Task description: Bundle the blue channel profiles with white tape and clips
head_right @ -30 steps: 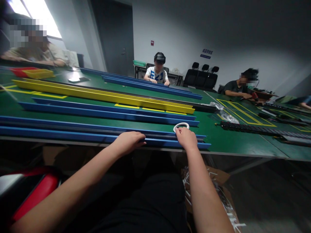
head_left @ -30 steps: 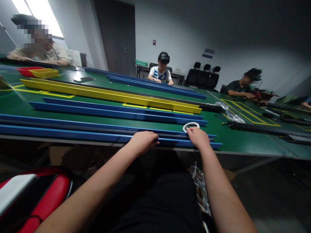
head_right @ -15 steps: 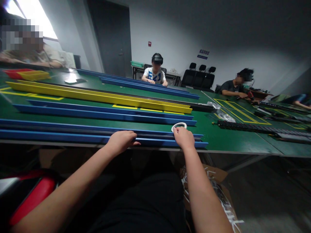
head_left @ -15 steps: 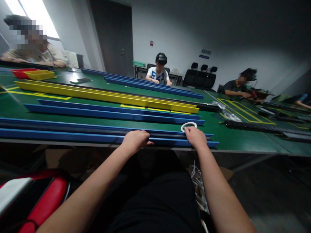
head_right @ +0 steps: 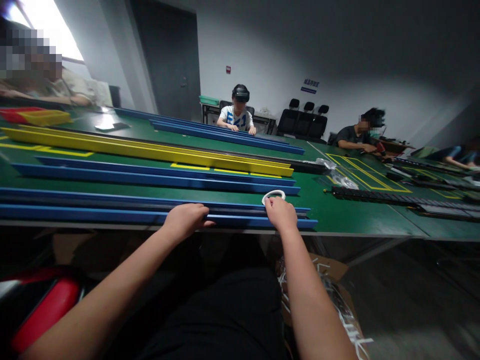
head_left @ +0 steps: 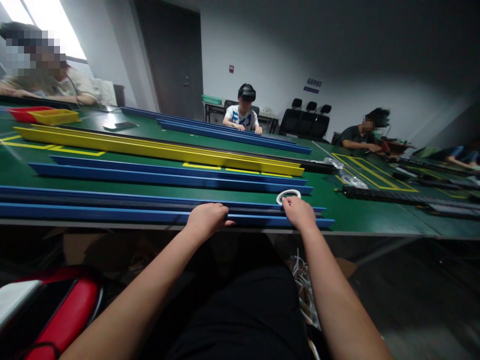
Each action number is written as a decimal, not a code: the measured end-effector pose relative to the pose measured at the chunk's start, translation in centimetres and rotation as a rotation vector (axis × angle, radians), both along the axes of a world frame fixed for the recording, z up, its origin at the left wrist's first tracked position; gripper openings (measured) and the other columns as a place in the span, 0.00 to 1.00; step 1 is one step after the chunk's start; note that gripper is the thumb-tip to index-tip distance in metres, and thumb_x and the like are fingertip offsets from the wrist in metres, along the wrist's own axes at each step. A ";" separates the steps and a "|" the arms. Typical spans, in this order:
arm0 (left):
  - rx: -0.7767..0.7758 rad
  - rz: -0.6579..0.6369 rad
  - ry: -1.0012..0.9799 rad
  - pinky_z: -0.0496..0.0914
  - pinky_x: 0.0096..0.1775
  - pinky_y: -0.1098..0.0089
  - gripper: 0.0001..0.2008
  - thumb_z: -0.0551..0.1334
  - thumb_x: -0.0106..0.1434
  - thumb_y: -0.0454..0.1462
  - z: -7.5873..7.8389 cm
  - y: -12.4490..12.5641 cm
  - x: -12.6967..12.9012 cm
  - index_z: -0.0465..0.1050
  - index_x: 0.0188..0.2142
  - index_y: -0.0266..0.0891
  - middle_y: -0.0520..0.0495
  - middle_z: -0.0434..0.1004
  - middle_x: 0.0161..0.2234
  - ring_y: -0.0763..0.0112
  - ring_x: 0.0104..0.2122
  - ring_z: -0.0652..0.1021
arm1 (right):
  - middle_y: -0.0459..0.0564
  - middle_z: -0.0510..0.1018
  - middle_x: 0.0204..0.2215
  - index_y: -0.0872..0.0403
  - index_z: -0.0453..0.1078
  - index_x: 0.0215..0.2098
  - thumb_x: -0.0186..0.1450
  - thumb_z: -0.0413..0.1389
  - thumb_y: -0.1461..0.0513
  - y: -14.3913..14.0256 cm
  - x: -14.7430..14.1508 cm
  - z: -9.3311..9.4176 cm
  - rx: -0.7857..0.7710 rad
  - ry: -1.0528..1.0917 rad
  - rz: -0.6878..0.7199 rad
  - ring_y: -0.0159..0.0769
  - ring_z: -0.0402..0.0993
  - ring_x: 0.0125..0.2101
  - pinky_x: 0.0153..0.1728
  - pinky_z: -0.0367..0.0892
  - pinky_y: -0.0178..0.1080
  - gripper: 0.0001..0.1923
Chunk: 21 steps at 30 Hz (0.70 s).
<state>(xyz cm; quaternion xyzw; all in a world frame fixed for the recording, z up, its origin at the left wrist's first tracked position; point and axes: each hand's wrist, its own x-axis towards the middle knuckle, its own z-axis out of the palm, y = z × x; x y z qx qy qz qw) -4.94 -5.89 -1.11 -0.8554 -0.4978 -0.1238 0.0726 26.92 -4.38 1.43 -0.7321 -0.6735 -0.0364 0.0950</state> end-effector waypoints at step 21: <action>0.040 0.050 0.005 0.65 0.33 0.69 0.23 0.55 0.61 0.57 0.2 -0.7 0.0 0.72 0.30 0.41 0.42 0.78 0.32 0.62 0.35 0.78 | 0.51 0.78 0.44 0.46 0.77 0.43 0.70 0.36 0.48 0.0 0.0 0.1 -0.002 0.023 -0.009 0.41 0.74 0.39 0.37 0.61 0.37 0.27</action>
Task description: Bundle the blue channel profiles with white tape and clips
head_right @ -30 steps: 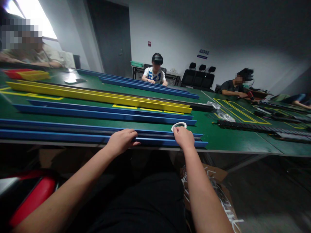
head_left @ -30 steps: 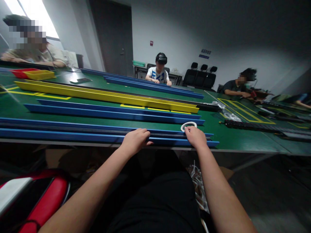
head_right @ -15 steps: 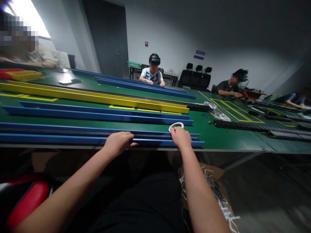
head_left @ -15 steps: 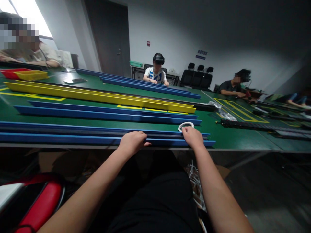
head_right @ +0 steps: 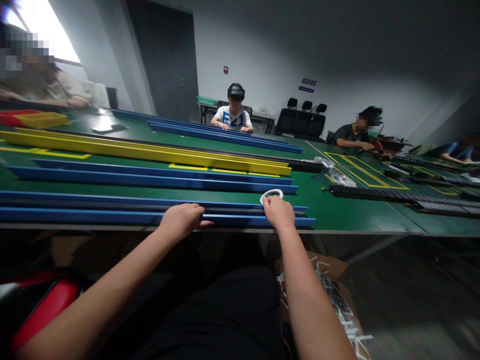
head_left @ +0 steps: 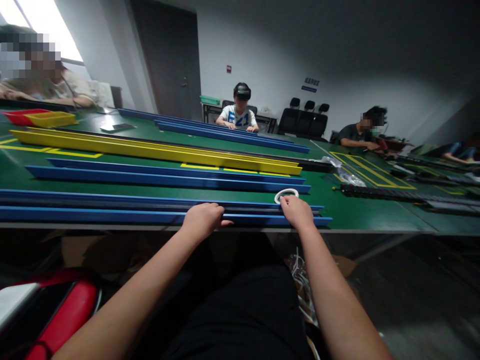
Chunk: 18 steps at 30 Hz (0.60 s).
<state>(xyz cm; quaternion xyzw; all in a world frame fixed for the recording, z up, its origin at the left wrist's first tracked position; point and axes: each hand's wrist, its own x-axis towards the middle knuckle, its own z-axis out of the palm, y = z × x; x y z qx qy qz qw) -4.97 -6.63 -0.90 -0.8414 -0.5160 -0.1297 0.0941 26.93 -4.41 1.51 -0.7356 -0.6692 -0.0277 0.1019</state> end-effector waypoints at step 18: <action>-0.054 0.118 0.088 0.66 0.35 0.66 0.32 0.50 0.59 0.63 1.0 0.1 -2.9 0.74 0.30 0.39 0.39 0.79 0.32 0.58 0.34 0.78 | 0.52 0.78 0.42 0.47 0.77 0.40 0.70 0.35 0.46 0.0 0.2 -0.3 0.007 0.010 0.003 0.40 0.73 0.38 0.38 0.61 0.37 0.30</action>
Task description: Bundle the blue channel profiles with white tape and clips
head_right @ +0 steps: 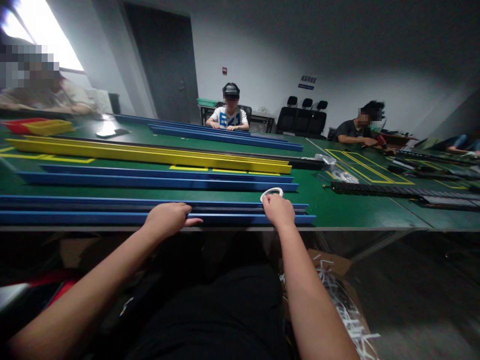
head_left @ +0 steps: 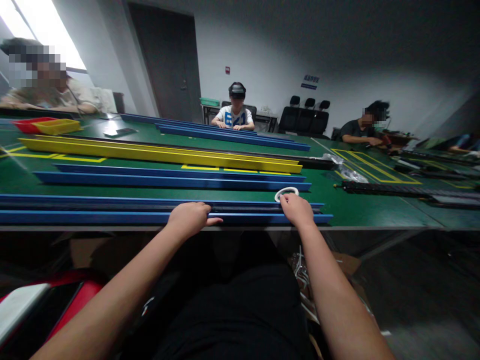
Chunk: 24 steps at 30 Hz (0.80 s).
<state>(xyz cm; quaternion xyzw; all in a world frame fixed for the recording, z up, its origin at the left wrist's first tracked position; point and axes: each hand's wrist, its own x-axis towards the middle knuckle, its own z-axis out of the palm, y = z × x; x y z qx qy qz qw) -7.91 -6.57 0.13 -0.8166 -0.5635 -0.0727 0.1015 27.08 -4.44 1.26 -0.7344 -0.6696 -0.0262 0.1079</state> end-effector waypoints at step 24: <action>0.053 -0.016 0.050 0.63 0.31 0.66 0.32 0.46 0.61 0.63 -0.3 -0.1 -3.7 0.73 0.29 0.41 0.40 0.78 0.30 0.57 0.32 0.78 | 0.51 0.78 0.41 0.47 0.77 0.37 0.70 0.36 0.47 0.0 0.2 -0.2 0.032 -0.009 0.024 0.40 0.73 0.36 0.37 0.61 0.38 0.29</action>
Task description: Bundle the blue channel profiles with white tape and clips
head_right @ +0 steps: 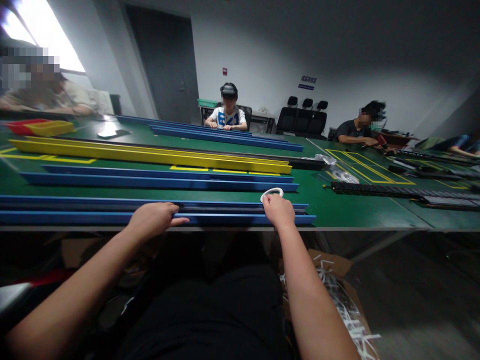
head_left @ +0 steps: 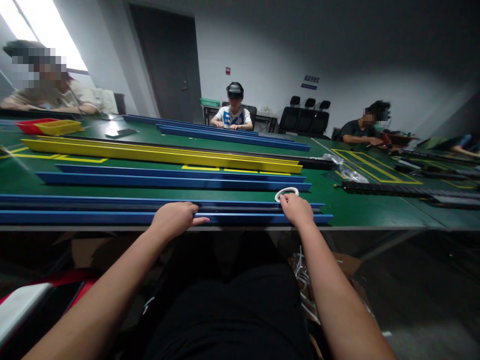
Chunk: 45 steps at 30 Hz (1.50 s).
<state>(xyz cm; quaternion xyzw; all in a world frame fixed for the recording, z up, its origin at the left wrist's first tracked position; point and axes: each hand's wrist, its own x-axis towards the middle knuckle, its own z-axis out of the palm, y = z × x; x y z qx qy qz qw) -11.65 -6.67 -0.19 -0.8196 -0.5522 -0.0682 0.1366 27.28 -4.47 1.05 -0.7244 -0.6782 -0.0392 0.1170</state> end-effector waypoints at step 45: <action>0.020 -0.248 -0.231 0.66 0.32 0.65 0.28 0.49 0.64 0.58 -1.1 0.3 14.4 0.75 0.34 0.39 0.37 0.79 0.33 0.57 0.35 0.79 | 0.44 0.74 0.50 0.41 0.74 0.48 0.68 0.47 0.62 -0.7 -3.0 -0.6 0.074 0.125 0.322 0.35 0.70 0.45 0.48 0.65 0.37 0.17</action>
